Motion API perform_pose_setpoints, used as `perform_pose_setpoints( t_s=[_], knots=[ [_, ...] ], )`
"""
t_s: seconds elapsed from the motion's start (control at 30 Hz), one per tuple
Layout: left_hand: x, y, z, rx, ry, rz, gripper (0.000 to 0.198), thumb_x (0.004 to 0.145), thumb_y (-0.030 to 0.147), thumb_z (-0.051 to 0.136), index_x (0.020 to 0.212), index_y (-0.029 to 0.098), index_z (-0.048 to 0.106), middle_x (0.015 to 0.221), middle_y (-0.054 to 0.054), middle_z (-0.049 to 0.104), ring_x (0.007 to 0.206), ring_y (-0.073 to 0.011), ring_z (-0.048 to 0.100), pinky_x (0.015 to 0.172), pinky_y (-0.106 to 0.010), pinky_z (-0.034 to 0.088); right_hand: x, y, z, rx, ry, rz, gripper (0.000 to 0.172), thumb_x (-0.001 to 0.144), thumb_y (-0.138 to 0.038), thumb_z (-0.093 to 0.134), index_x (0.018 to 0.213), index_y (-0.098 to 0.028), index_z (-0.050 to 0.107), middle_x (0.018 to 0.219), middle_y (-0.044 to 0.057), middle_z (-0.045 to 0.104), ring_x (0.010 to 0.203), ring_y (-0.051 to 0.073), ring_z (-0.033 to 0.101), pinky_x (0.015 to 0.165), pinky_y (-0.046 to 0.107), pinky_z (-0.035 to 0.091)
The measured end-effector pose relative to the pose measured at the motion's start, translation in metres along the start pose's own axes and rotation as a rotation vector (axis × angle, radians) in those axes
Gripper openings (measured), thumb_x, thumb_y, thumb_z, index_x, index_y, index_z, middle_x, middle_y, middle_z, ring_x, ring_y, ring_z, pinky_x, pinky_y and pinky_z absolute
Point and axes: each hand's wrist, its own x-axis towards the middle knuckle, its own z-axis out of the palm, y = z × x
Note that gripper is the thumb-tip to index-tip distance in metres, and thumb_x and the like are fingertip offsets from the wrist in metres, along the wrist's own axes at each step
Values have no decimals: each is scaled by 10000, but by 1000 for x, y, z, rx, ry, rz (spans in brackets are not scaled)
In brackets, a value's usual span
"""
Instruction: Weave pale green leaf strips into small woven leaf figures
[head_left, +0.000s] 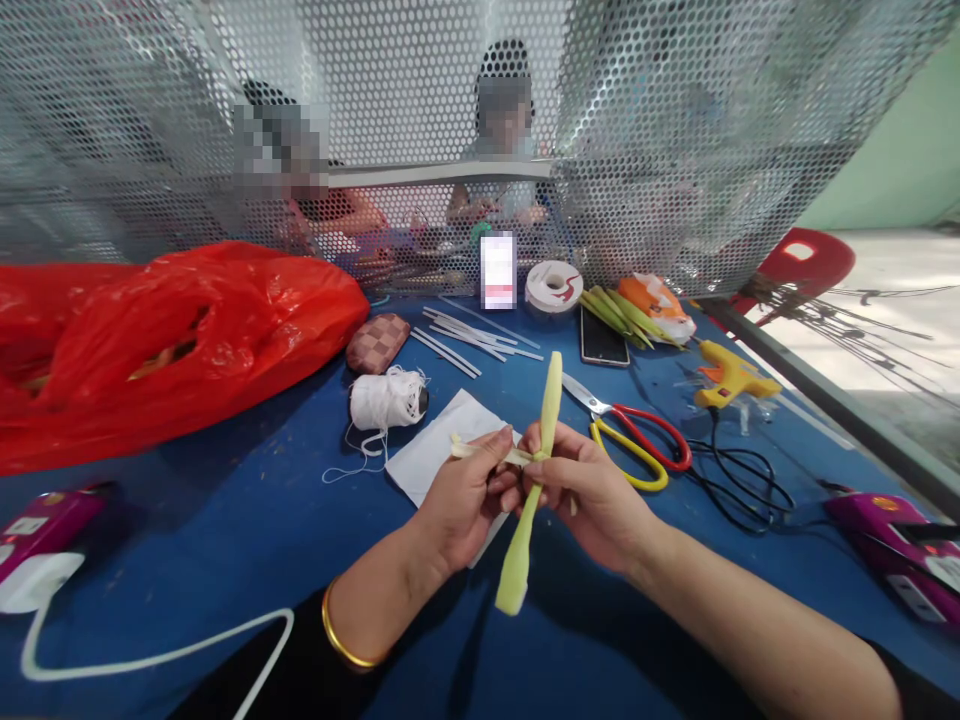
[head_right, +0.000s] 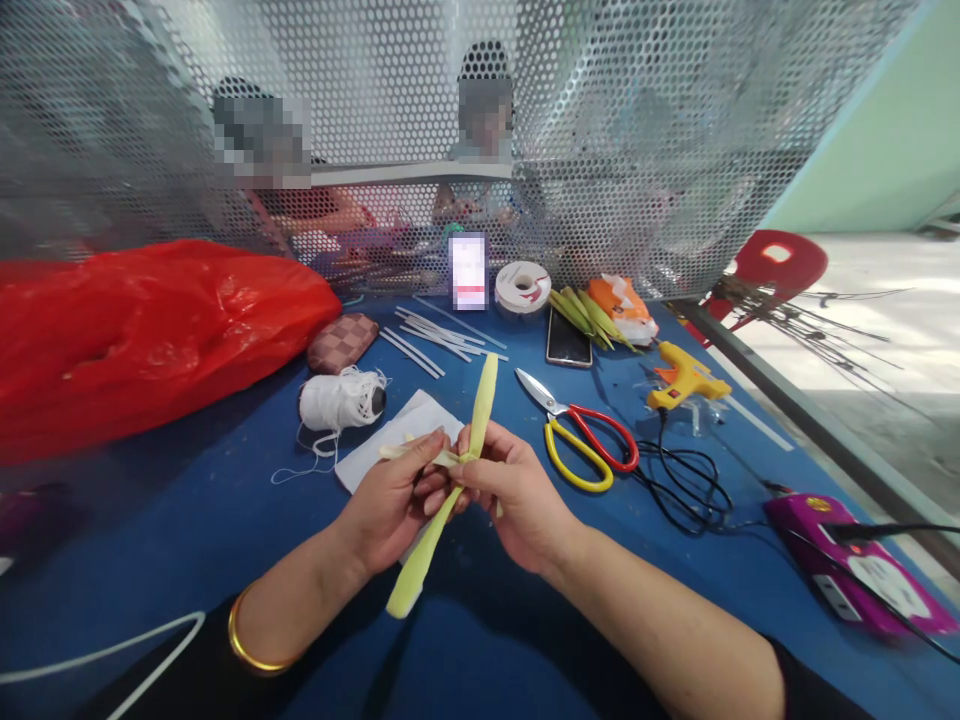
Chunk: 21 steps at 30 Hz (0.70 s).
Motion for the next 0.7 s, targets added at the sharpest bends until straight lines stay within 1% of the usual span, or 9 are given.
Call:
perform_pose_setpoints(
  t_s=[0.13,0.27,0.37,0.47,0.53,0.6,0.63,0.7],
  knots=[
    [-1,0,1,-55,4,-36,293,803,394,724,731,153,573,439,106,349,382,-46,373,546,-238,476,-1,-1,0,28,-19,23,257,642,-159,770,747,-211,541,602,-61,622,515,129,655,546,239,504],
    [-2,1,2,-88,11,-53,281,825,381,702,728,151,571,430,109,335,377,-46,369,531,-227,466,0,-2,-1,32,-40,55,232,635,-162,766,727,-204,557,560,-54,596,527,145,668,546,233,502],
    [-1,3,2,-83,30,-4,358,790,423,736,664,169,517,436,112,325,389,-53,387,534,-234,468,2,-4,-3,4,-25,26,209,635,-187,790,748,-189,615,601,-38,619,524,127,655,544,219,506],
    [0,6,1,36,36,101,454,749,495,760,612,181,462,464,90,392,422,-71,457,525,-232,444,3,-9,-3,-89,-3,-40,174,712,-286,783,794,-179,672,642,-8,657,530,119,645,537,218,516],
    [-1,8,0,126,28,150,488,752,575,724,611,175,483,497,65,449,455,-84,497,531,-233,430,2,-11,-3,-151,30,-89,197,762,-359,759,803,-179,691,655,8,671,549,125,646,542,230,526],
    [-2,9,0,172,18,189,506,735,626,709,639,167,520,565,37,517,515,-98,533,578,-248,447,2,-11,-2,-187,83,-136,229,756,-394,769,784,-176,701,676,14,679,562,126,638,551,242,530],
    [-2,9,1,191,12,203,494,717,620,729,670,164,545,611,23,552,556,-107,550,613,-258,458,2,-10,-3,-197,108,-155,240,741,-400,781,771,-175,704,679,12,678,550,120,625,541,242,519],
    [-3,8,2,231,10,215,434,687,544,791,766,163,599,700,5,609,636,-119,577,677,-265,469,3,-7,-4,-210,151,-183,251,722,-406,796,747,-171,712,660,-1,656,490,93,564,492,231,463]
  ],
)
